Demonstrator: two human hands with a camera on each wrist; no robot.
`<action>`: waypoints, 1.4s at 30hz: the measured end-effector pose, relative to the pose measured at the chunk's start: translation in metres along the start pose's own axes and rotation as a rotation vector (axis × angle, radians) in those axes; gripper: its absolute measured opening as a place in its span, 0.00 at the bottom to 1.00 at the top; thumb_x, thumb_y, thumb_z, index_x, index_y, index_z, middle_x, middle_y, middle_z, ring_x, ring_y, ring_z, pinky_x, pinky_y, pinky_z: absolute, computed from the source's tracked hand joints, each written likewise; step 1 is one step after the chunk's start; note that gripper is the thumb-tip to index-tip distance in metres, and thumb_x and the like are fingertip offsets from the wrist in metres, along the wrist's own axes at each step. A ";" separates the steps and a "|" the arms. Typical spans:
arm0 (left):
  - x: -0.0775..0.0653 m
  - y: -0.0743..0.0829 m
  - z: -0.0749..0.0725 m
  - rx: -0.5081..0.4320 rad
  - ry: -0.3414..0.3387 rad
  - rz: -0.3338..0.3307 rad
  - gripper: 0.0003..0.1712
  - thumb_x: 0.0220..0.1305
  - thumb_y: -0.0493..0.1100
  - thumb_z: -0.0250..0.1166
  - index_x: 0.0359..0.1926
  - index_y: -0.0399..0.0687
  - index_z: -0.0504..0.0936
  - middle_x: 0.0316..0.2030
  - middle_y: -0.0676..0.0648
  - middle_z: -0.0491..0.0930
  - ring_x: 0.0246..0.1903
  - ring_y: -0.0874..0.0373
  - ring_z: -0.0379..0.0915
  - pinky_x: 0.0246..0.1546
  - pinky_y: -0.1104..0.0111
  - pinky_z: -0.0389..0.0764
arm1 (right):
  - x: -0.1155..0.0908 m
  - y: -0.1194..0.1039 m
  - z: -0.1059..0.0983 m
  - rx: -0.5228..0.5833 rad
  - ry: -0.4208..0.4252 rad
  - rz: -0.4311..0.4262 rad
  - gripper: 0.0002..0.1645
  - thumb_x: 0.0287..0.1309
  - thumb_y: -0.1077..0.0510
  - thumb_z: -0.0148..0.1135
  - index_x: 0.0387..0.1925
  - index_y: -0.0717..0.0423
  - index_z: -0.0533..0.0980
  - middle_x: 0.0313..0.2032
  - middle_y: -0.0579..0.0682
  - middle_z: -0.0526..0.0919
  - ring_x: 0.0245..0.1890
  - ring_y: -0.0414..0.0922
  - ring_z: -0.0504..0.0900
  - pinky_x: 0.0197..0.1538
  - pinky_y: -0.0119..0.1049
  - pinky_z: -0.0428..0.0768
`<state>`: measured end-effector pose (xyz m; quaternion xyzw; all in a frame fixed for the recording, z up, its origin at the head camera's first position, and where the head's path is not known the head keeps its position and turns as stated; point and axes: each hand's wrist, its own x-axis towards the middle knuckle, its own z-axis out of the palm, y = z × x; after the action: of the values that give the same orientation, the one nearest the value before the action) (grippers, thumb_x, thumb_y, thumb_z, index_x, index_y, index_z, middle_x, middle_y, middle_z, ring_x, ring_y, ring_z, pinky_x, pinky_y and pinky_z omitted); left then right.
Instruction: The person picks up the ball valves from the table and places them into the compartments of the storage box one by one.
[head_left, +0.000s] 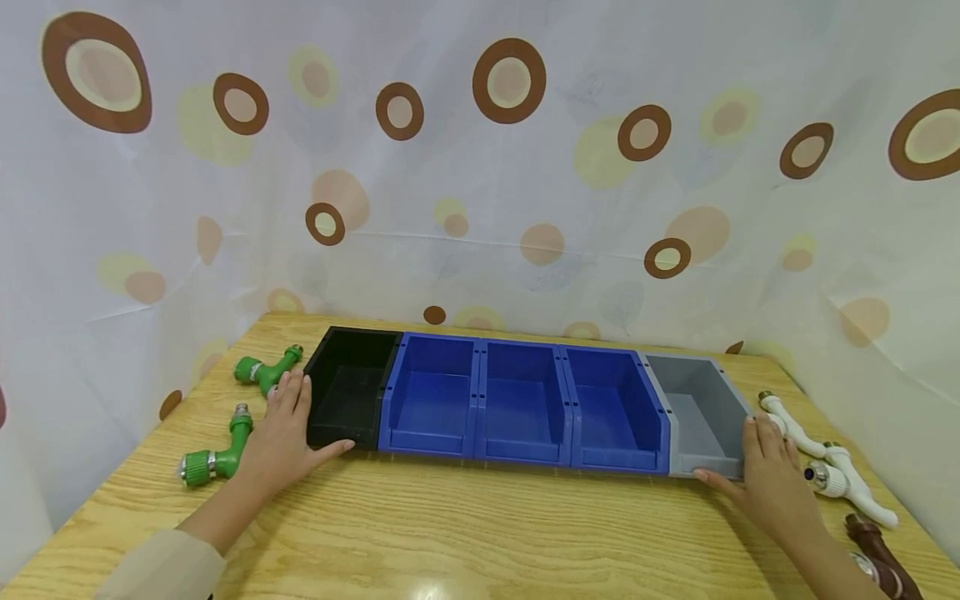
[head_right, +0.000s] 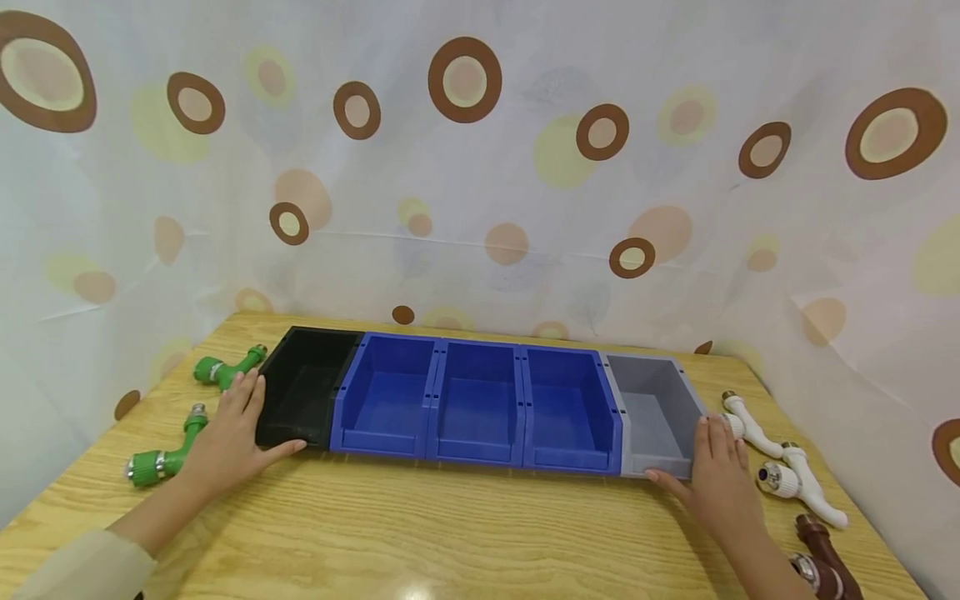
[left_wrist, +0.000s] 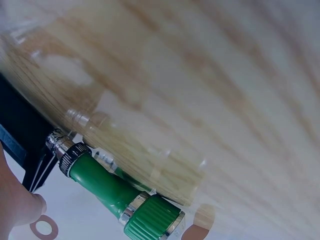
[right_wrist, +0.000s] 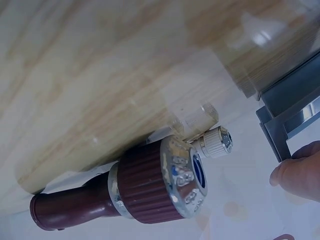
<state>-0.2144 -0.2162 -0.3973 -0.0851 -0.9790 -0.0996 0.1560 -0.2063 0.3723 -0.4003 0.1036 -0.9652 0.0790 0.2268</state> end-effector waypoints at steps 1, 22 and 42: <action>0.000 0.000 0.000 0.000 0.000 0.001 0.64 0.48 0.68 0.64 0.68 0.24 0.49 0.69 0.27 0.46 0.69 0.34 0.41 0.64 0.43 0.55 | 0.000 0.000 0.000 0.000 -0.001 0.001 0.63 0.47 0.34 0.64 0.61 0.84 0.53 0.59 0.80 0.56 0.60 0.73 0.54 0.66 0.65 0.44; -0.001 0.002 -0.002 -0.011 -0.003 -0.003 0.64 0.49 0.68 0.64 0.68 0.24 0.48 0.69 0.27 0.46 0.69 0.35 0.40 0.65 0.43 0.54 | 0.000 0.000 0.000 0.000 -0.005 -0.003 0.62 0.48 0.34 0.63 0.61 0.84 0.52 0.58 0.80 0.56 0.60 0.73 0.55 0.66 0.65 0.44; -0.001 0.002 0.000 -0.012 0.012 -0.006 0.64 0.48 0.67 0.65 0.67 0.23 0.49 0.68 0.26 0.47 0.69 0.33 0.41 0.64 0.43 0.56 | 0.000 0.000 0.000 0.019 0.000 -0.010 0.62 0.49 0.35 0.63 0.61 0.84 0.52 0.59 0.79 0.56 0.61 0.73 0.54 0.66 0.65 0.43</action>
<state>-0.2131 -0.2142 -0.3974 -0.0826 -0.9777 -0.1064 0.1609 -0.2065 0.3721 -0.4001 0.1106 -0.9639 0.0872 0.2261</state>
